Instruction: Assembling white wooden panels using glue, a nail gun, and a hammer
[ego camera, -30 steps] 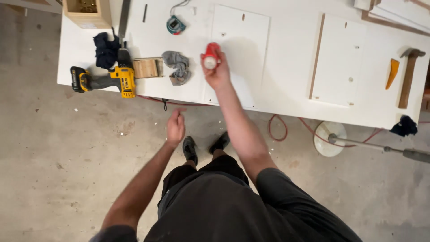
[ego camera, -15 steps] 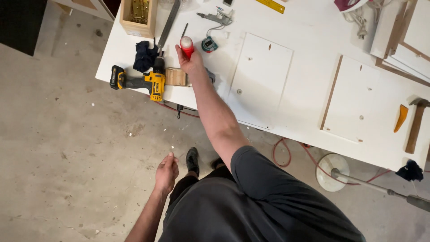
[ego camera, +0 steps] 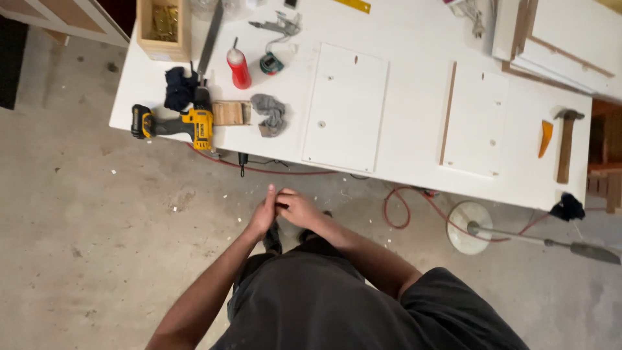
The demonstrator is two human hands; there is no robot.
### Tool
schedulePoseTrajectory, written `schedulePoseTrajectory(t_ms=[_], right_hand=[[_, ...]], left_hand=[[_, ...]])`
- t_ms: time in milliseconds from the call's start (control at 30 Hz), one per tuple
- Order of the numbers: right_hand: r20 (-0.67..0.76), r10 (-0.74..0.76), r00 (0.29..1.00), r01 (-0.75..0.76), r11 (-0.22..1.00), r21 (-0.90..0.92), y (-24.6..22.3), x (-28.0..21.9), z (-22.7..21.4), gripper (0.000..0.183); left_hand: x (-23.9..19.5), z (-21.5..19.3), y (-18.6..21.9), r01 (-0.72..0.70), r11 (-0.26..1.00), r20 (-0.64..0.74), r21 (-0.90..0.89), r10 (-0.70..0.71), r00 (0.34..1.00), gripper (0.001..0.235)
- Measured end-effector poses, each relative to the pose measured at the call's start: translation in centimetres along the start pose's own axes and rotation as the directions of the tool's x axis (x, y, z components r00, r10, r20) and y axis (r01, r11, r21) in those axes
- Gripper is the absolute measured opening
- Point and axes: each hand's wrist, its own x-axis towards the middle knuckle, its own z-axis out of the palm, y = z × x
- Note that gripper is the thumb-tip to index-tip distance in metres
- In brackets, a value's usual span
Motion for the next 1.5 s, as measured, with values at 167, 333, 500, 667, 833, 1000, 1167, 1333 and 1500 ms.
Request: schedulePoseTrajectory(t_ms=[167, 333, 500, 667, 833, 1000, 1167, 1333, 1500], right_hand=[[-0.08, 0.202, 0.976, -0.203, 0.979, -0.009, 4.1, -4.3, 0.3, 0.004], [-0.143, 0.419, 0.897, -0.427, 0.904, -0.027, 5.6, -4.3, -3.9, 0.029], [-0.492, 0.04, 0.87, -0.173, 0.958, -0.228, 10.6, 0.0, -6.6, 0.012], [-0.406, -0.055, 0.912, -0.081, 0.947, -0.312, 13.3, 1.8, -5.6, 0.015], [-0.407, -0.046, 0.912, -0.128, 0.911, -0.391, 14.3, 2.4, -5.4, 0.014], [-0.382, -0.042, 0.923, -0.146, 0.881, -0.449, 13.8, 3.0, -5.5, 0.014], [-0.37, -0.049, 0.928, -0.162, 0.84, -0.518, 14.6, 3.2, -4.8, 0.015], [-0.264, -0.194, 0.945, -0.073, 0.662, -0.746, 14.3, 3.4, -4.9, 0.016], [-0.292, 0.039, 0.956, -0.188, 0.844, -0.502, 14.5, 4.2, -6.3, 0.018]], left_hand=[[2.5, 4.2, -2.3, -0.1, 0.963, 0.187, 0.248, 0.053, 0.981, 0.101], [7.0, 5.8, -6.1, -0.194, 0.95, 0.11, 0.246, 0.171, 0.979, 0.087], [6.0, 4.3, -4.4, -0.183, 0.963, 0.038, 0.198, 0.179, 0.983, 0.083], [3.2, 3.1, -4.3, -0.139, 0.982, 0.011, 0.128, 0.139, 0.99, 0.074], [2.8, 3.1, -6.8, -0.112, 0.992, -0.034, 0.056, 0.114, 0.993, 0.073], [3.5, 3.0, -8.7, -0.102, 0.995, -0.045, 0.023, 0.103, 0.994, 0.073], [3.7, 2.8, -9.5, -0.089, 0.995, -0.031, 0.047, 0.091, 0.995, 0.076], [3.3, 2.5, -9.4, -0.094, 0.995, -0.022, 0.033, 0.095, 0.995, 0.077], [3.3, 2.4, -9.0, -0.103, 0.994, -0.017, 0.043, 0.104, 0.994, 0.077]])
